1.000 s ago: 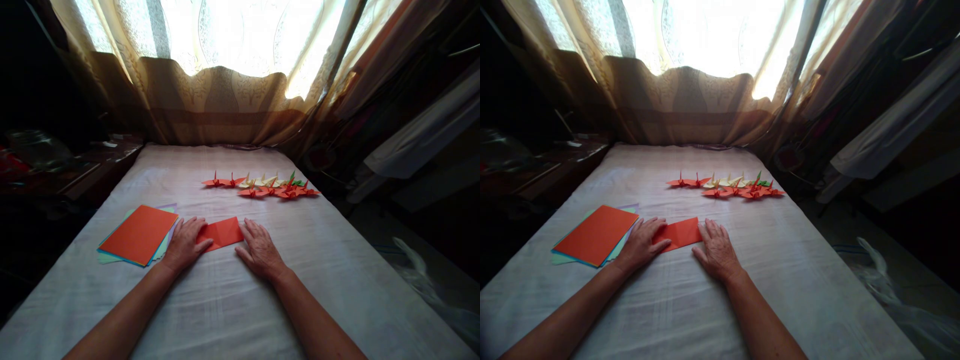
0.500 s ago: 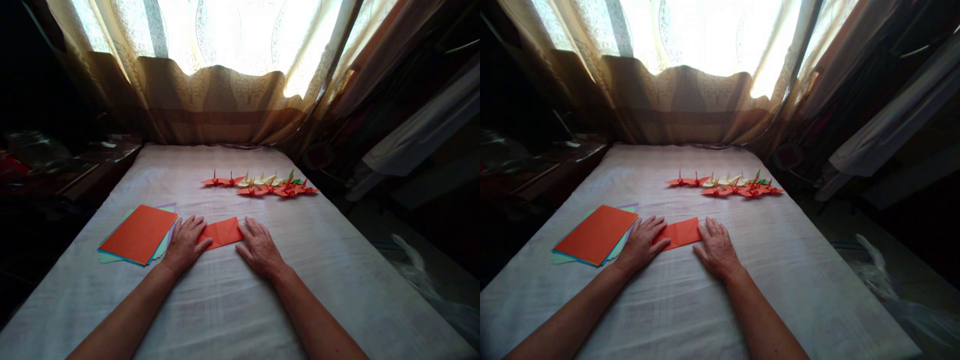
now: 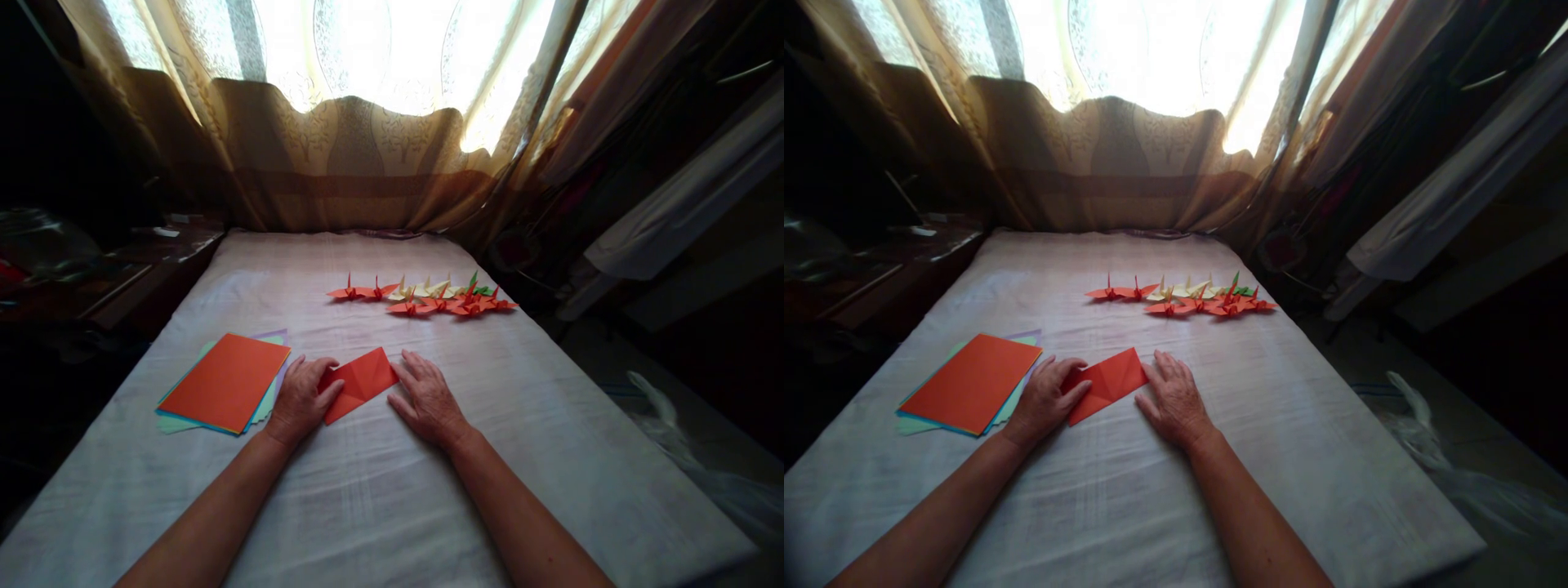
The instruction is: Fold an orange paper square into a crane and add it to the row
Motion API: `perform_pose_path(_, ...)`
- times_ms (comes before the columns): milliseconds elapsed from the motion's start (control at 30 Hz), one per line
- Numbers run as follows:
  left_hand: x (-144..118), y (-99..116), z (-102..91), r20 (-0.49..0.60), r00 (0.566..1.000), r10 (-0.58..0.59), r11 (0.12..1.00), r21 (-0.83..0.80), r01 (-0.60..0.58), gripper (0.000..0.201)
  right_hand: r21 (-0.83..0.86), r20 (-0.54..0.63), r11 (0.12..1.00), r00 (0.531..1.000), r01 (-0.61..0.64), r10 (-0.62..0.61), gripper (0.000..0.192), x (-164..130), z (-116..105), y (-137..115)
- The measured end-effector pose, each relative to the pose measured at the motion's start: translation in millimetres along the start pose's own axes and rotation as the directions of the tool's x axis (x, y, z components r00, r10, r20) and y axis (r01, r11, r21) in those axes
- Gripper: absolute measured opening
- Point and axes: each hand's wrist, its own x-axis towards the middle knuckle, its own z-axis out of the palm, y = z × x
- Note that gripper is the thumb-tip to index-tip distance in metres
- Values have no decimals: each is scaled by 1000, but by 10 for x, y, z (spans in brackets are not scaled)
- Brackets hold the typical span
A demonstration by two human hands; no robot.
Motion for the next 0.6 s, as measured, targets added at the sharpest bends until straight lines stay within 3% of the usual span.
perform_pose_path(367,8,-96,48,-133,982,-137,982,-150,117,30,32,-179,995,980,99,-92,53,21,102,-29)
perform_pose_path(467,14,-100,37,-220,970,-101,985,-161,66,28,83,-287,990,954,118,-89,60,86,128,-47)
perform_pose_path(600,15,-85,-6,-403,915,-2,992,-114,-48,20,122,-440,986,897,110,-45,67,174,79,-108)
